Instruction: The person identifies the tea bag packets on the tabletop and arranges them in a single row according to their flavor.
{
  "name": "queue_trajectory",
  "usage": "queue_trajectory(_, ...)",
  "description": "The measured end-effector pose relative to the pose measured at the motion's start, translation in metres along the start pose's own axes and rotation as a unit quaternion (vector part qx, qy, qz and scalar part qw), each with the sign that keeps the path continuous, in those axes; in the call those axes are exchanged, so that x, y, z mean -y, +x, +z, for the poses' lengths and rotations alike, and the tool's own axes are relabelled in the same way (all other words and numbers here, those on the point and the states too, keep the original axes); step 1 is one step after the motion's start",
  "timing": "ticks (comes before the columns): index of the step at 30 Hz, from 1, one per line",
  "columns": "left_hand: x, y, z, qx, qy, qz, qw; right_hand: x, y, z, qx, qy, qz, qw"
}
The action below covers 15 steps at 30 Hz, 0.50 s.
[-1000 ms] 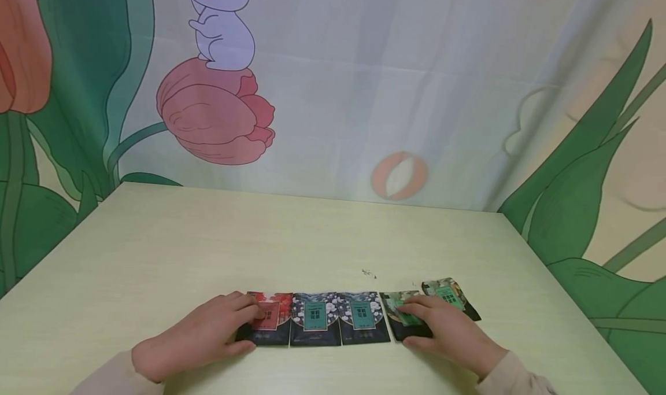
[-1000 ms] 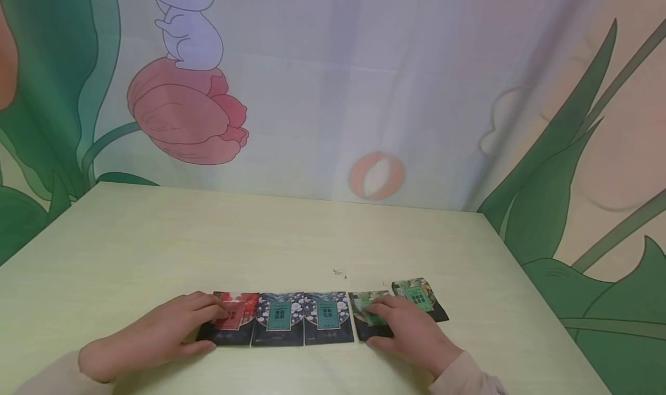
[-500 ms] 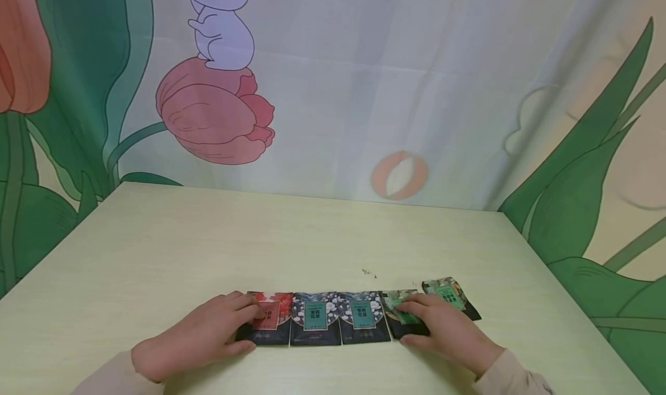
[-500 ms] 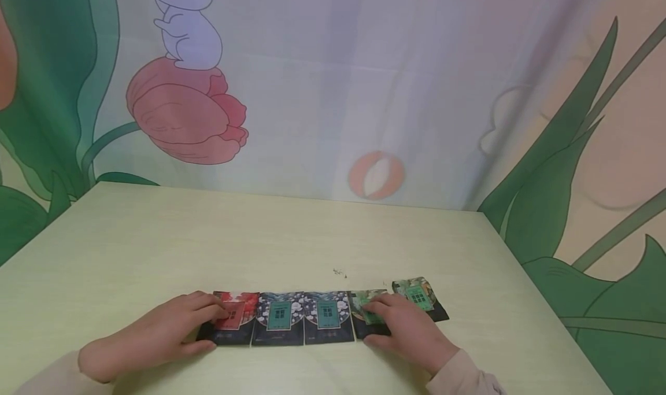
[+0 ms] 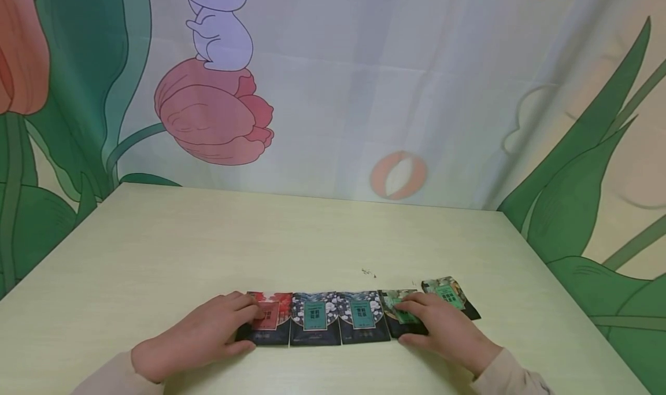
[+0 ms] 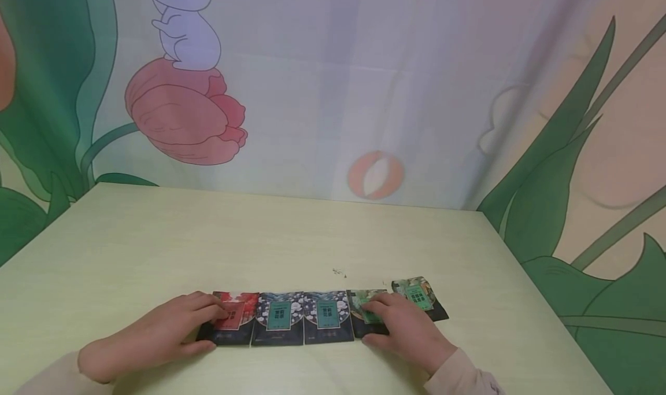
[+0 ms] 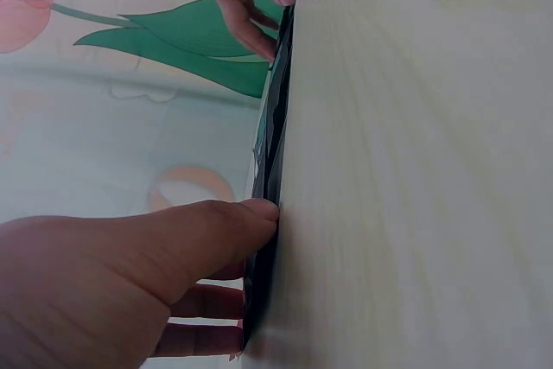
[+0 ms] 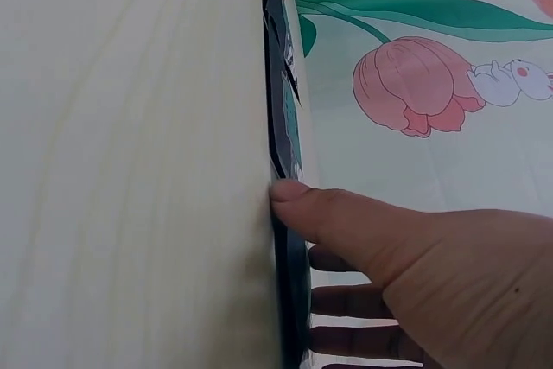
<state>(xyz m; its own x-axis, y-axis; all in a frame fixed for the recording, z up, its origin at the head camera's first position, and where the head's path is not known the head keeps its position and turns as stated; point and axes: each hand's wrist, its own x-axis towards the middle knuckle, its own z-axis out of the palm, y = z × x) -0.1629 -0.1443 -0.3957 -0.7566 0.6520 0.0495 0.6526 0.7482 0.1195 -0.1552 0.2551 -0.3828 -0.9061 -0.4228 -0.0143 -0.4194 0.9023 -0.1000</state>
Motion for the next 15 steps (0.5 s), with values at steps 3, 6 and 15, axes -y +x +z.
queue_trajectory(3,-0.0006,0.0005,-0.0010,0.003,0.000,-0.002,1.0000,-0.0006,0.0000,0.0003,-0.001,0.001,0.001,1.000)
queue_trajectory(6,-0.0007,0.0008,-0.0016,0.002,0.001,-0.001,1.0000,-0.0012,0.0000,0.0003,-0.007,-0.001,-0.003,1.000)
queue_trajectory(15,-0.0009,0.0001,-0.0021,-0.001,-0.001,0.004,1.0000,-0.0026,-0.0006,-0.0085,-0.011,0.015,-0.019,1.000)
